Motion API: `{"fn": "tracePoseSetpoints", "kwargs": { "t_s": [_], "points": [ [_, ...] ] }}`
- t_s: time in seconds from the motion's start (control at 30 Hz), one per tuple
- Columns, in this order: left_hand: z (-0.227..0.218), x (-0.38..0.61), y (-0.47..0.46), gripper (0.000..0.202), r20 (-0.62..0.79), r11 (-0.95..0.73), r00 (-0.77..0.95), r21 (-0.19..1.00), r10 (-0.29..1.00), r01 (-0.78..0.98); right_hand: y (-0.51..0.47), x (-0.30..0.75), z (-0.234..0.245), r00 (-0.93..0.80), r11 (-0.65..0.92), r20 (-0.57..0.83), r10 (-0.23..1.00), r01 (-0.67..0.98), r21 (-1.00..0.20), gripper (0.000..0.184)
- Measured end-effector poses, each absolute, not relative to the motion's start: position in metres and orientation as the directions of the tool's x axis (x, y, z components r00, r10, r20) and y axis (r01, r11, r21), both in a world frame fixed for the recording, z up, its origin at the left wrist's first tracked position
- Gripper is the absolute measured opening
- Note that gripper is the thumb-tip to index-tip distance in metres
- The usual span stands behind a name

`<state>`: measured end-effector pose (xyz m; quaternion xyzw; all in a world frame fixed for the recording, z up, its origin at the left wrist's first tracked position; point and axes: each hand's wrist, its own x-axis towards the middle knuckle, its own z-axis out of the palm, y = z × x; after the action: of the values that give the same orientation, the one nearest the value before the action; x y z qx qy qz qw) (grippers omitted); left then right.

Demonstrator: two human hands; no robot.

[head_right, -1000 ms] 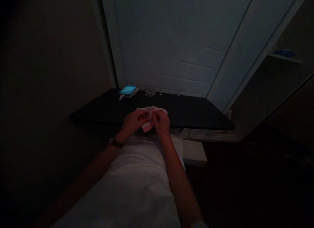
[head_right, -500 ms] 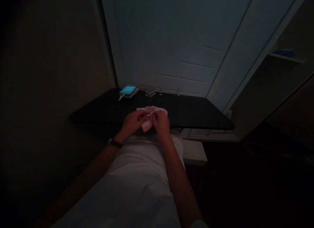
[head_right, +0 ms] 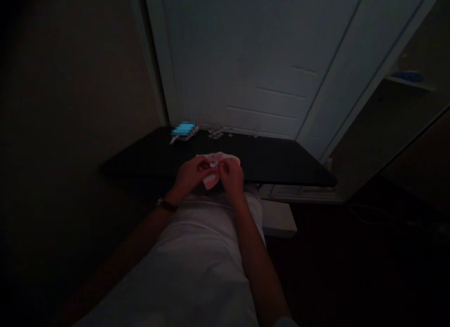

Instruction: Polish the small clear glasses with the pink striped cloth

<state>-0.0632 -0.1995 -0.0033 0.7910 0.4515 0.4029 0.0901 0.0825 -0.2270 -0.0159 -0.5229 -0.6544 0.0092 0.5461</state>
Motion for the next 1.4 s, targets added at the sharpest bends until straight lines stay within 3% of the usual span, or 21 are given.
{"fn": "tracePoseSetpoints", "kwargs": {
  "t_s": [0.23,0.5,1.0,1.4],
  "points": [
    [-0.0046,-0.0643,-0.1973,0.029,0.546,-0.59,0.292,0.518,0.785,0.619,-0.2288,0.0835,-0.0159,0.138,0.522,0.745,0.653,0.63,-0.575,0.018],
    [-0.0058,-0.0693,-0.1968,0.025,0.576,-0.658,0.348,0.507,0.739,0.558,-0.2256,0.0842,-0.0163,0.133,0.457,0.701,0.7,0.671,-0.584,0.017],
    [-0.0043,-0.0655,-0.201,0.026,0.586,-0.636,0.313,0.496,0.748,0.592,-0.2252,0.0835,-0.0172,0.142,0.413,0.679,0.72,0.699,-0.584,0.016],
    [-0.0036,-0.0651,-0.2028,0.026,0.566,-0.601,0.305,0.461,0.766,0.652,-0.2295,0.0819,-0.0161,0.138,0.479,0.718,0.682,0.658,-0.581,0.017]
  ]
}}
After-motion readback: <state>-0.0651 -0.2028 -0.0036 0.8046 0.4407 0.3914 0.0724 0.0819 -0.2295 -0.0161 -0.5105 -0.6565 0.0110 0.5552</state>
